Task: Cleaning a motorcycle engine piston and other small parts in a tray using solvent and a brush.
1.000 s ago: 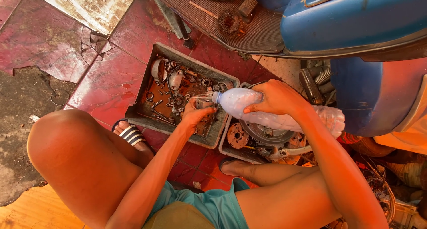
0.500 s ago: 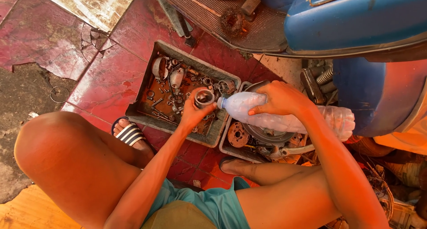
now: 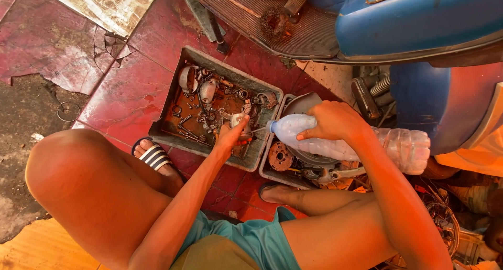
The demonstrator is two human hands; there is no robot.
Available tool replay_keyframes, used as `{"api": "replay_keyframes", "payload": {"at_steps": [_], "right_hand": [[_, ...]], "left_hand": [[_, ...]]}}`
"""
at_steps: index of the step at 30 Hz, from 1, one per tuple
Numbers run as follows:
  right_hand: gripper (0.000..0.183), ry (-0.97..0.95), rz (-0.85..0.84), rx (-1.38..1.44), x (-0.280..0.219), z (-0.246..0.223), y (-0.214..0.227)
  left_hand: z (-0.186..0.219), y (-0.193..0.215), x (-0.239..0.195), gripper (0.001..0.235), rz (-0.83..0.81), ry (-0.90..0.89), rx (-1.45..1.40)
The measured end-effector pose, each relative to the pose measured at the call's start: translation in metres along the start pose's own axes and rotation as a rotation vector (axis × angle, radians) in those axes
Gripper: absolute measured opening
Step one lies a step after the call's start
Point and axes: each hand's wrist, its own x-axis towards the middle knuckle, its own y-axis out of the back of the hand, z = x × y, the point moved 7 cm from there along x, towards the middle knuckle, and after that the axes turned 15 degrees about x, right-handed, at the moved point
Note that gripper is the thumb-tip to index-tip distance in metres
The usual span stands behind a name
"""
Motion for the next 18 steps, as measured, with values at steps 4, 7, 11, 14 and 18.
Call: {"api": "replay_keyframes", "payload": {"at_steps": [4, 7, 11, 14, 18], "right_hand": [[0.067, 0.045, 0.022, 0.081, 0.000, -0.001, -0.004], [0.070, 0.116, 0.102, 0.180, 0.007, -0.005, -0.013], [0.066, 0.274, 0.213, 0.503, 0.008, -0.021, -0.025], [0.068, 0.380, 0.256, 0.664, 0.016, -0.033, -0.035], [0.082, 0.503, 0.290, 0.731, 0.015, -0.054, -0.039]], "left_hand": [[0.005, -0.005, 0.000, 0.080, -0.012, 0.047, -0.115], [0.032, -0.003, -0.009, 0.084, -0.020, 0.046, -0.160], [0.090, 0.011, -0.048, 0.072, 0.067, -0.101, -0.280], [0.125, 0.026, -0.083, 0.093, 0.120, -0.173, -0.359], [0.143, 0.030, -0.095, 0.081, 0.133, -0.300, -0.396]]}}
